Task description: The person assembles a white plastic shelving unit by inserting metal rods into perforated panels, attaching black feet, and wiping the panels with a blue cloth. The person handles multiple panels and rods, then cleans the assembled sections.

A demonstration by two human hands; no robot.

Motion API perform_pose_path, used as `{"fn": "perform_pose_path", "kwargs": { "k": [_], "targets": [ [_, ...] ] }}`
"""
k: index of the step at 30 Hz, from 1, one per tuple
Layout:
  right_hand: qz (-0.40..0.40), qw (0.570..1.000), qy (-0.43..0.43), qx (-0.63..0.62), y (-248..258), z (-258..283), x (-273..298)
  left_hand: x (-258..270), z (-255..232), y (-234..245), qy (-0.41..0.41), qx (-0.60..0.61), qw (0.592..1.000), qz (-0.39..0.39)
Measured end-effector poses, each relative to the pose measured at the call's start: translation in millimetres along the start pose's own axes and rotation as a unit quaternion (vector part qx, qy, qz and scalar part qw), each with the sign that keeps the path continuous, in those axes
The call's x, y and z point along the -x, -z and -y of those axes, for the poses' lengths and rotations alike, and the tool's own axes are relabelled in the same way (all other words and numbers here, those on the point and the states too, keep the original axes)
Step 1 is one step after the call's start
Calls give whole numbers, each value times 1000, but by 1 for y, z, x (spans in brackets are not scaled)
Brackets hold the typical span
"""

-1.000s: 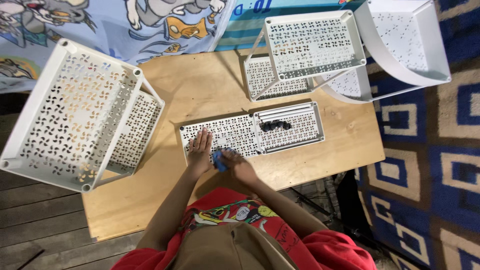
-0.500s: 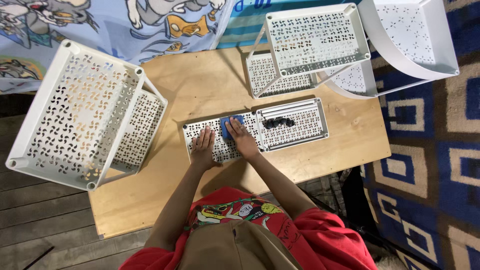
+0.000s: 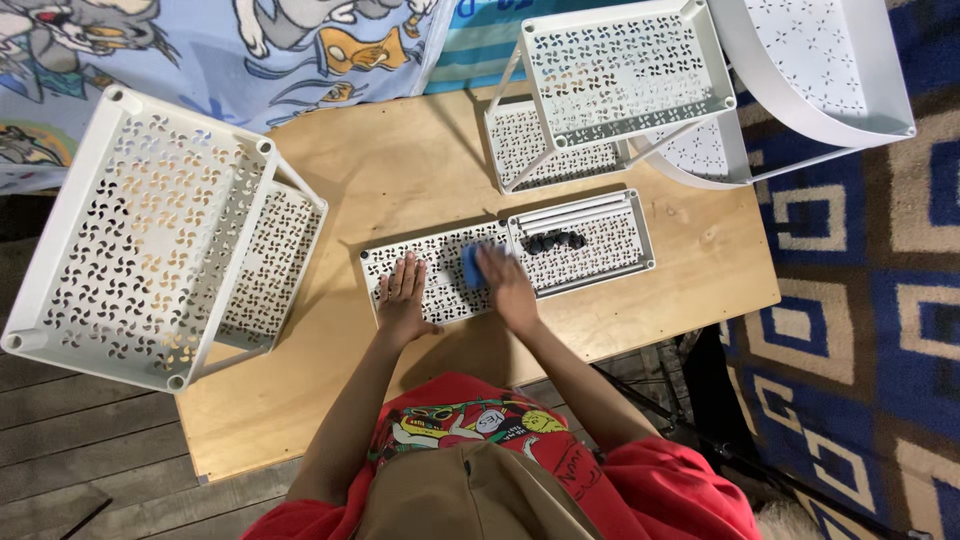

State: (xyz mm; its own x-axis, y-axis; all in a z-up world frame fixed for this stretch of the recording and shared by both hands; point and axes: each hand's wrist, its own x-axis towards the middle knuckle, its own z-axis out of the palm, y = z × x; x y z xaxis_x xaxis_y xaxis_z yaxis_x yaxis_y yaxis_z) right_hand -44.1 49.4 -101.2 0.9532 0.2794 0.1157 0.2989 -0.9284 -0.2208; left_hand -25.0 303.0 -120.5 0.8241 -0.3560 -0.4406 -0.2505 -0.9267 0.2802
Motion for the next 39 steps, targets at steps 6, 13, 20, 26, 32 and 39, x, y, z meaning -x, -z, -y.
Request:
{"fn": "perform_pose_path", "kwargs": {
  "k": [6,13,20,26,32,39],
  "targets": [
    [38,996,4,75,-22,-15,-43,4,-5,8,18,-21,1000,10],
    [69,996,8,62,-37,-6,34,4,-3,2,8,-9,1000,-13],
    [15,1000,13,8,-7,-5,45,3,-2,1,5,-8,1000,-7],
    [-20,999,-25,17,7,-25,-21,4,-7,7,16,-17,1000,11],
    [11,999,-37,-21,8,-13,9,8,-4,5,5,-7,999,-43],
    [-9,992,-24,-124,36,5,14,13,3,1,-44,80,990,-104]
  ]
}}
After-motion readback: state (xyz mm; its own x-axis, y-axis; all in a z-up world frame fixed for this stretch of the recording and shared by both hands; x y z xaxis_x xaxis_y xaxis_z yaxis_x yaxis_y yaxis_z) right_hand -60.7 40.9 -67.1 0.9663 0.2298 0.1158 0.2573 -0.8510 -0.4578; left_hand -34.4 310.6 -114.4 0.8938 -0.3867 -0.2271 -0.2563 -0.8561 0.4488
